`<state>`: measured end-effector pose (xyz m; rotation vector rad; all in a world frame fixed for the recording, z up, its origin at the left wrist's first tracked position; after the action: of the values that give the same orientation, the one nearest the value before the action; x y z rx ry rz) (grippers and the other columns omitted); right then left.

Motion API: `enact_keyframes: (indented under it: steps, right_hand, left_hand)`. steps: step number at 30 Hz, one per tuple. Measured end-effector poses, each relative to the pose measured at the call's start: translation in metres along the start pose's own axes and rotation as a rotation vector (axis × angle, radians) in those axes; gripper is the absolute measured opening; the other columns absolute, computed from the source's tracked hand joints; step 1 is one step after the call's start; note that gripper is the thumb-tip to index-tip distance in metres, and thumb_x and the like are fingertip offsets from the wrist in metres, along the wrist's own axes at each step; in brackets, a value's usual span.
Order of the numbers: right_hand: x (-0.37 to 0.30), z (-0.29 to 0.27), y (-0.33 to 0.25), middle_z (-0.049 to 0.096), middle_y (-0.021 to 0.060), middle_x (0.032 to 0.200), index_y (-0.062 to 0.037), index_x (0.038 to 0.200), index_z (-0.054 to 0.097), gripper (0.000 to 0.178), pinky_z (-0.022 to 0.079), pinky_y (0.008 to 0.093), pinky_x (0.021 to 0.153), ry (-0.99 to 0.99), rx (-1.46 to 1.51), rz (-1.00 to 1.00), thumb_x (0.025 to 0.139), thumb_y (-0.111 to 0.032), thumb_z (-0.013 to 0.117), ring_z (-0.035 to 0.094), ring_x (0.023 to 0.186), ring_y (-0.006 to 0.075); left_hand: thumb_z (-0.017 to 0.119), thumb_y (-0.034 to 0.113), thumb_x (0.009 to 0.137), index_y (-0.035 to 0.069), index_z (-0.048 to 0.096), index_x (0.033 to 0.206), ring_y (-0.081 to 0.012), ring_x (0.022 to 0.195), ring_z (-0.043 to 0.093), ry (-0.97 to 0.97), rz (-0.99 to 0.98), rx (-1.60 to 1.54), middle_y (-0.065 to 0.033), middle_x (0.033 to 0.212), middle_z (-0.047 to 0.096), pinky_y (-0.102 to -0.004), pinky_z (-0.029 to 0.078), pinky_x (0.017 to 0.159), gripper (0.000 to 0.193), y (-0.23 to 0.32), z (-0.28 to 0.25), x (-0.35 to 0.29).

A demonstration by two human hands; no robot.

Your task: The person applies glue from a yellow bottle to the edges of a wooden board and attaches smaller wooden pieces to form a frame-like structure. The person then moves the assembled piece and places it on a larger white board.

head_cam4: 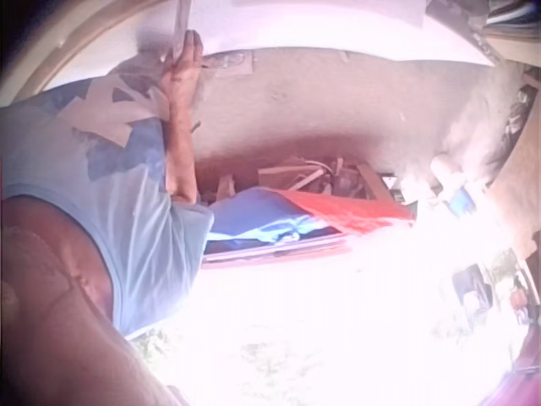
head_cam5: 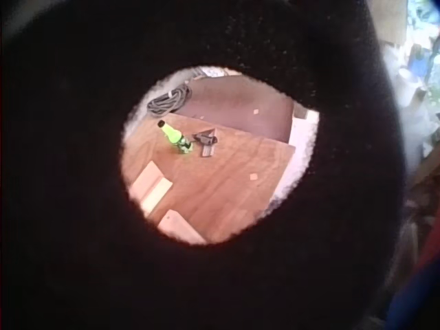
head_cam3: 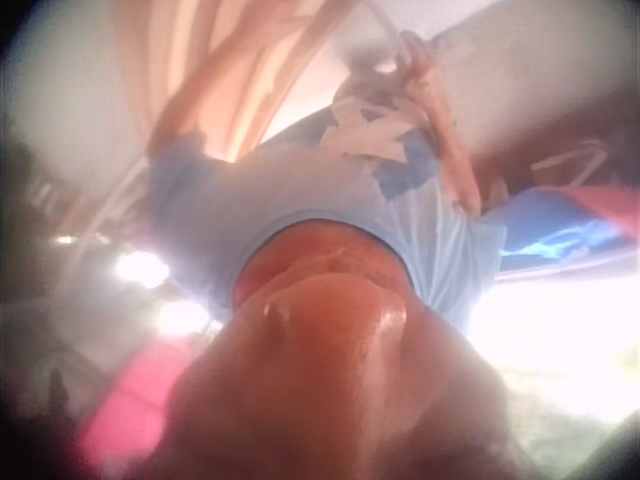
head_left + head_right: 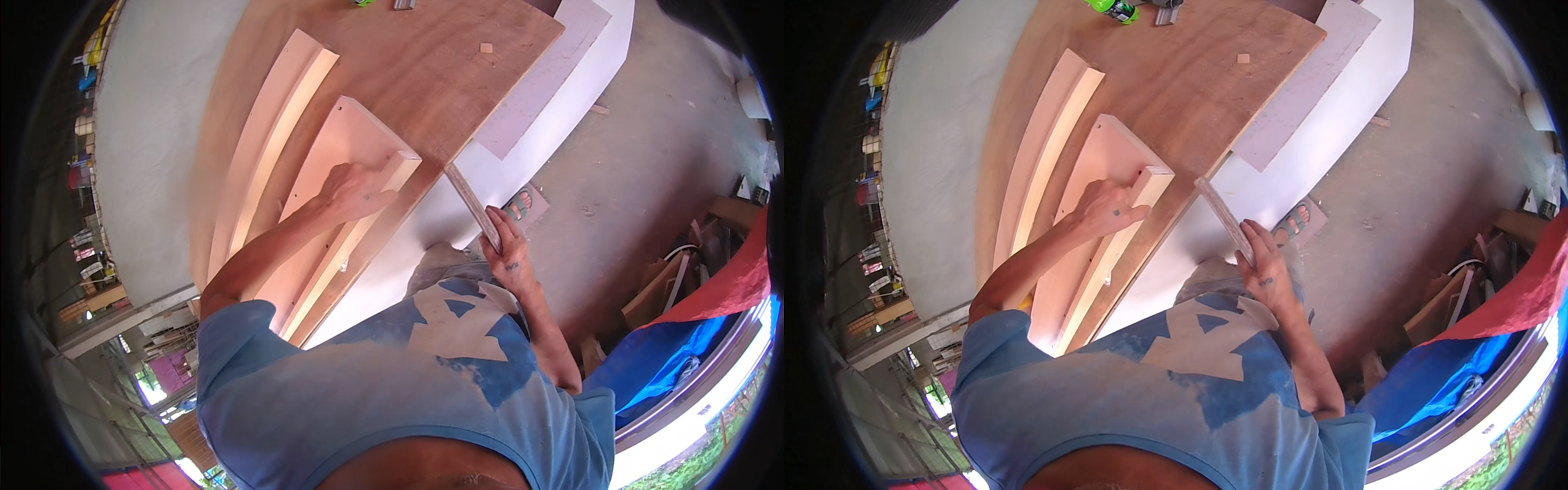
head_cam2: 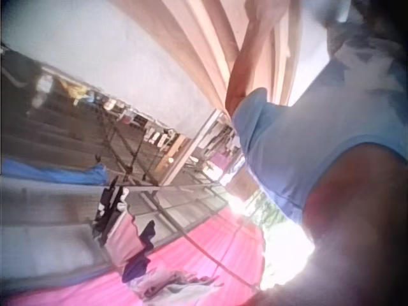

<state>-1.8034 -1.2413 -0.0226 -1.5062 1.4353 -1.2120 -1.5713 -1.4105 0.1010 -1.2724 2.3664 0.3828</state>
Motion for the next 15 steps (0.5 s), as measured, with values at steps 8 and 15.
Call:
enact_keyframes:
  steps: [8, 15]
  right_hand:
    - [0.083, 0.080, -0.057, 0.061, 0.0185, 0.108, 0.0053, 0.118, 0.061, 0.042, 0.053, 0.0433, 0.080, 0.029, -0.299, -0.312, 0.080, -0.010, 0.068, 0.061, 0.101, 0.0376]
    - [0.117, 0.193, -0.038, 0.056, 0.0182, 0.106, 0.0047, 0.105, 0.061, 0.031, 0.048, 0.0454, 0.083, -0.024, -0.350, -0.353, 0.077, -0.009, 0.063, 0.055, 0.098, 0.0362]
  left_hand:
    - [0.077, 0.040, 0.078, -0.001, 0.071, 0.072, -0.0335, 0.062, 0.067, 0.006, -0.130, 0.015, -0.0186, 0.063, 0.065, -0.0410, 0.053, 0.061, 0.042, -0.017, -0.087, -0.067]
    - [0.070, 0.043, 0.079, -0.003, 0.069, 0.067, -0.0336, 0.059, 0.066, -0.050, -0.146, 0.082, -0.0189, 0.059, 0.063, -0.0425, 0.052, 0.059, 0.047, -0.015, -0.070, -0.048]
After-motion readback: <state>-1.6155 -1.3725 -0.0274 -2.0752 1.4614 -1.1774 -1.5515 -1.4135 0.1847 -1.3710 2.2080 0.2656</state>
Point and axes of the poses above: each hand's wrist, its own x-axis towards the middle knuckle, its own z-axis out of the palm, y = z × x, the point moved 3 cm from there along x, towards the middle knuckle
